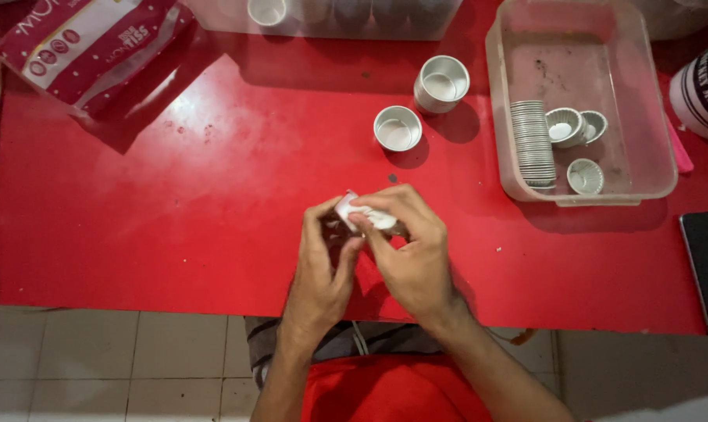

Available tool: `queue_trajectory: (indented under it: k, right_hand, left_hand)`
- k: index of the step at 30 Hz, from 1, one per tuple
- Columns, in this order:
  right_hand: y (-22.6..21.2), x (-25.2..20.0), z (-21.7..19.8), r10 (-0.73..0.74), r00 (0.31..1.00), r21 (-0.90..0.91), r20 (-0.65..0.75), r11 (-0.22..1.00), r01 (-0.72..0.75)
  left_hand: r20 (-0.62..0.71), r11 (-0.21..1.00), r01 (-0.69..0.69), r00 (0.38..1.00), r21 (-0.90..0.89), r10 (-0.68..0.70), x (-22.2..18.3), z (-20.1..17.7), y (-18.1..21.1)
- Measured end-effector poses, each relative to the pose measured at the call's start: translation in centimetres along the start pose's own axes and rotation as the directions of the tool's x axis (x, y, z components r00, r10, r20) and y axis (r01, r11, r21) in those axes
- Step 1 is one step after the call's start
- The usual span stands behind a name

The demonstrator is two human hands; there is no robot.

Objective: Cleaning small metal baking molds with a cloth on a red table

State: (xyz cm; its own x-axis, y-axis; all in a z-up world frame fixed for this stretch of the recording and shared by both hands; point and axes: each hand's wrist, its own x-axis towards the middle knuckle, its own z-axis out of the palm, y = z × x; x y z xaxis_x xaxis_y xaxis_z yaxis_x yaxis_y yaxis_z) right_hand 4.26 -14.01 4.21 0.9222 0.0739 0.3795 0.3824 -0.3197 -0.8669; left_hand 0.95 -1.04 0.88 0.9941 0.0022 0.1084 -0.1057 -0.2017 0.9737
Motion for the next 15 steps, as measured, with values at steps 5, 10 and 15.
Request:
queue_trajectory:
  k: [5,10,15]
  right_hand:
    - [0.3,0.5,-0.5,0.026,0.999,0.006,-0.021,1.000,-0.026]
    - [0.0,-0.3,-0.8,-0.123,0.992,-0.146,-0.029,0.982,0.117]
    - [0.5,-2.5,-1.0,-0.183,0.983,-0.144,-0.017,0.973,0.179]
  left_hand:
    - [0.020,0.987,-0.108,0.994,0.122,0.107,-0.1,-0.1,0.5]
    - [0.012,0.990,-0.094,0.996,0.106,0.093,-0.2,0.0,0.0]
    - [0.030,0.998,-0.048,0.998,0.027,0.047,-0.3,-0.2,-0.1]
